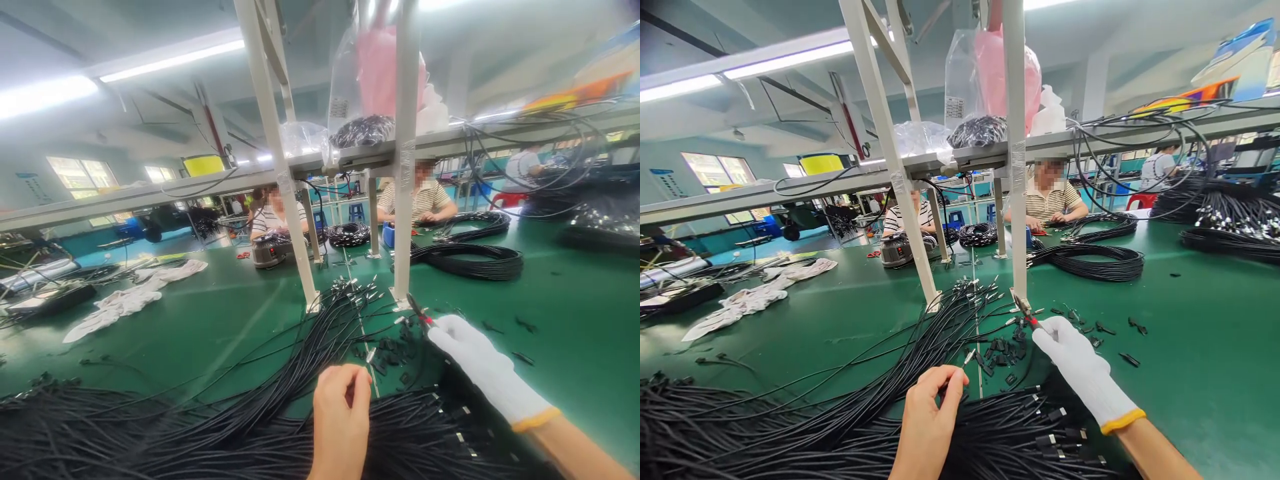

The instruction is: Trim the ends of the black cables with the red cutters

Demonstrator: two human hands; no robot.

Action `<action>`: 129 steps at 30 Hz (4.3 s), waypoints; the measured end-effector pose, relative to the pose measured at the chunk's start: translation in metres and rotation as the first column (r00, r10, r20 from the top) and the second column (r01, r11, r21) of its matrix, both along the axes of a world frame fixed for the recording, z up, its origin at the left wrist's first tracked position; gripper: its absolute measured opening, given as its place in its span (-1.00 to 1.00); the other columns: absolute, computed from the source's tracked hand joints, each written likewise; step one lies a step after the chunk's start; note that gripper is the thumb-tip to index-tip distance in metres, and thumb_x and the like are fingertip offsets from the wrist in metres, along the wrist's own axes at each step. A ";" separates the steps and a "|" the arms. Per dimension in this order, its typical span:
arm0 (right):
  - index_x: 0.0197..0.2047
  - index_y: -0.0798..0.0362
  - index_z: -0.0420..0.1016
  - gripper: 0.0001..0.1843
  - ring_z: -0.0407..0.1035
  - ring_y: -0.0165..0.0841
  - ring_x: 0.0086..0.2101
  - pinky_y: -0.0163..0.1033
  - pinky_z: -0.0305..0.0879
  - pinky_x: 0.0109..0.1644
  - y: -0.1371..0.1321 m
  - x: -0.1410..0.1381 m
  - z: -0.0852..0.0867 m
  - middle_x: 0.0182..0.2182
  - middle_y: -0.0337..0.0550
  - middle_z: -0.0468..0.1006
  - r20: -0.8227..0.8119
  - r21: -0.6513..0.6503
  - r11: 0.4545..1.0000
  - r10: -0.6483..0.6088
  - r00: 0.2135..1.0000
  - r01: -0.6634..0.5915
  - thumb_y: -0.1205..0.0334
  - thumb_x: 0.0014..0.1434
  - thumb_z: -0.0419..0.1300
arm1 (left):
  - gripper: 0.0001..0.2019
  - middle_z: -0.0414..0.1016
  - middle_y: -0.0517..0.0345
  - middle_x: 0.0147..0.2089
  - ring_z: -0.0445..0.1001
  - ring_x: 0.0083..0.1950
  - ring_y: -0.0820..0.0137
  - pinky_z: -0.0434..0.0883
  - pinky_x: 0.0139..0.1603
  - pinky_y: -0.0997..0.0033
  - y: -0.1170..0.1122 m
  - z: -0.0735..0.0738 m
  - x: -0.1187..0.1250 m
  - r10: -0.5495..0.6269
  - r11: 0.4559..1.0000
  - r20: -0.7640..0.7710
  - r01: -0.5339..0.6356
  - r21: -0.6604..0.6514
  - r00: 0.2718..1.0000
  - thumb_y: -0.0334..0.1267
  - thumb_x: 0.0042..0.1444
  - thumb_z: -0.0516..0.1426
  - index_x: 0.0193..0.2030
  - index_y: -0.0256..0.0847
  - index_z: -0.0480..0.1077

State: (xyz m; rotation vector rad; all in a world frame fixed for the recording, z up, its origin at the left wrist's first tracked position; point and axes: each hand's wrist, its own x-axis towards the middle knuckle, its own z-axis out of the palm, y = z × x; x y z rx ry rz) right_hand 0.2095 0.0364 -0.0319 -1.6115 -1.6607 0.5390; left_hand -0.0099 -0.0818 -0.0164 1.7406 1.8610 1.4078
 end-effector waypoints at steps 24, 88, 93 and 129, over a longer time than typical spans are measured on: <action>-0.22 -0.01 0.46 -0.71 0.38 -0.33 -0.44 -0.21 0.31 -0.28 -0.068 -0.054 0.041 -0.51 -0.29 0.51 -0.529 -0.135 0.920 0.248 0.812 -0.369 0.00 0.02 0.20 | -0.72 0.48 0.11 -0.46 0.45 -0.33 0.28 0.36 -0.24 0.31 -0.005 -0.015 0.020 -0.193 0.978 -0.011 0.193 0.074 0.981 -0.19 0.28 0.03 -0.41 -0.15 0.46; 0.04 0.21 0.43 -0.62 0.37 -0.05 -0.09 -0.02 0.41 -0.12 -0.052 -0.030 0.015 -0.15 0.07 0.51 0.617 0.734 0.501 -0.212 0.758 -0.458 0.49 0.14 0.05 | -0.78 0.46 -0.12 0.15 0.58 -0.01 0.27 0.54 0.02 0.23 -0.005 0.009 -0.008 -0.263 0.954 -0.220 0.288 0.089 0.939 -0.49 0.25 -0.03 -0.17 -0.18 0.40; 0.02 0.18 0.44 -0.64 0.38 -0.05 -0.08 -0.03 0.41 -0.15 -0.054 -0.034 0.016 -0.14 0.07 0.53 0.617 0.747 0.494 -0.268 0.740 -0.444 0.46 0.18 0.03 | -0.78 0.46 -0.07 0.14 0.58 -0.01 0.26 0.55 -0.01 0.24 -0.003 0.001 -0.007 -0.254 0.955 -0.174 0.275 0.114 0.952 -0.47 0.25 -0.03 -0.18 -0.16 0.41; 0.05 0.16 0.37 -0.58 0.35 -0.15 -0.09 -0.11 0.45 -0.14 -0.046 -0.034 -0.003 -0.14 0.07 0.47 0.601 0.671 0.593 -0.085 0.795 -0.444 0.48 0.11 0.02 | -0.76 0.49 -0.03 0.10 0.60 -0.17 0.32 0.61 -0.11 0.25 -0.004 0.014 -0.015 -0.228 0.955 -0.214 0.261 0.139 0.950 -0.47 0.25 0.02 -0.13 -0.11 0.46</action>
